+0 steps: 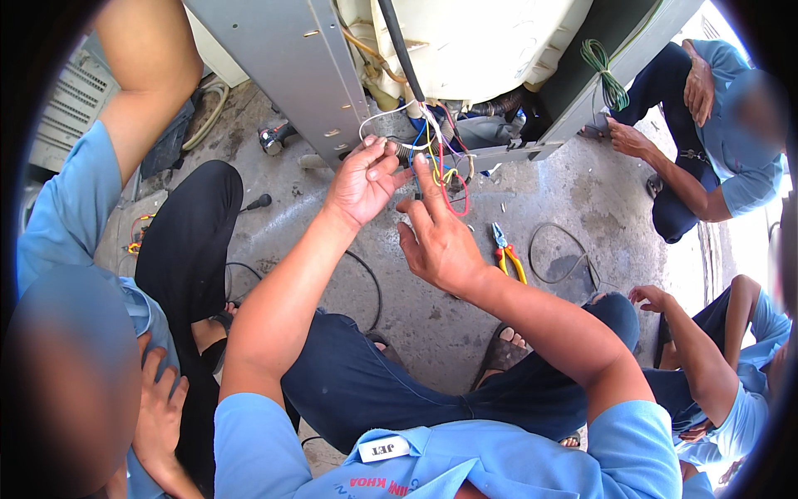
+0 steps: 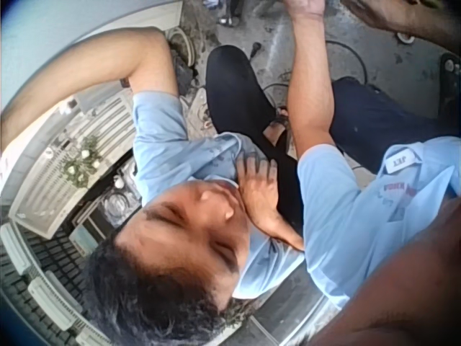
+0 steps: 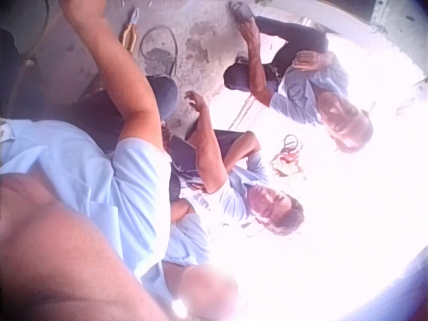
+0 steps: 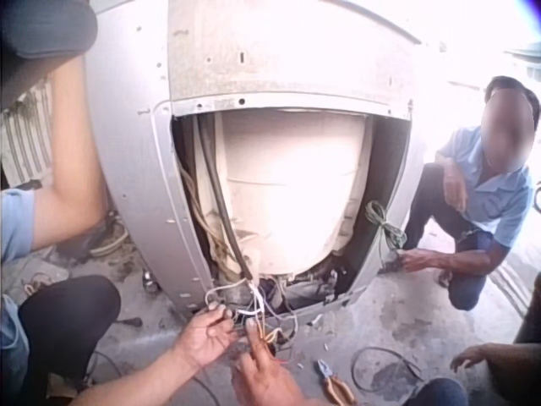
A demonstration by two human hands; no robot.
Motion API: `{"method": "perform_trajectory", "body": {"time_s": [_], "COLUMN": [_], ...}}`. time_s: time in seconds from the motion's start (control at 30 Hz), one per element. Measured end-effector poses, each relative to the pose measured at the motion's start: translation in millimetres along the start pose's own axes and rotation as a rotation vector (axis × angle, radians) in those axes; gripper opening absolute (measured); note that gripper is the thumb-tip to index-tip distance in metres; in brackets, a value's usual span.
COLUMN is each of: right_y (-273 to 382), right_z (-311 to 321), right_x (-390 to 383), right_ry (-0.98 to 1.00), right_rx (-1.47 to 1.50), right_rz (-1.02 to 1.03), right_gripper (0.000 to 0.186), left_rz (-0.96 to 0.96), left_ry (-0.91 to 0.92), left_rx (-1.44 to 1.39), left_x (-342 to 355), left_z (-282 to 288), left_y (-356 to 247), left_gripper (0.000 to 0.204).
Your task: The person strips insulation from multiple colored wires using pliers, twists the exposed ends together, and secures the connections with electrical tape. The person works on a bundle of wires connected to a nearby appliance.
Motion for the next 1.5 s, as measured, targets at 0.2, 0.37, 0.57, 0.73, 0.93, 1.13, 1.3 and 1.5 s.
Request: {"method": "perform_trajectory", "body": {"time_s": [0.2, 0.37, 0.57, 0.73, 0.93, 1.13, 1.3, 1.5], "right_y": [42, -47, -85, -87, -87, -89, -92, -107], "right_z": [29, 40, 11, 12, 12, 12, 13, 39], "right_x": [-28, -29, -34, -31, -33, -32, -31, -23], "right_ry": [0.056, -0.093, 0.052, 0.055, 0.053, 0.053, 0.028, -0.217], "right_rx": [0.032, 0.665, 1.2, 1.155, 1.129, 1.137, 1.12, 0.715], "right_rz": [0.377, -0.368, -0.604, -0.592, -0.586, -0.583, -0.59, -0.565], "right_gripper": [0.025, 0.017, 0.016, 0.017, 0.017, 0.017, 0.018, 0.044], "left_rz": [-0.02, -0.016, -0.016, -0.025, -0.021, -0.019, -0.016, -0.006], "left_ry": [-0.014, -0.045, -0.027, -0.01, -0.006, 0.01, -0.014, -0.011], "left_rx": [-0.03, -0.018, -0.023, -0.02, -0.009, -0.026, -0.029, -0.021], "left_x": [-4, -4, -2, -1, -1, -1, -1, -2], "left_z": [-2, -1, -6, -5, -6, -8, -4, -5], "left_y": [-1, -1, 2, 0, 0, 0, 0, 0], "left_gripper": [0.009, 0.011, 0.011, 0.011, 0.012, 0.011, 0.011, 0.011]}}
Point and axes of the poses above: each hand's wrist, its own x-axis towards the middle knuckle, its own z-axis out of the back of the hand, y = z × x, the point moved 7 cm from there along x, towards the middle knuckle, and after that the axes turned 8 degrees about y, right-handed, at the moved point
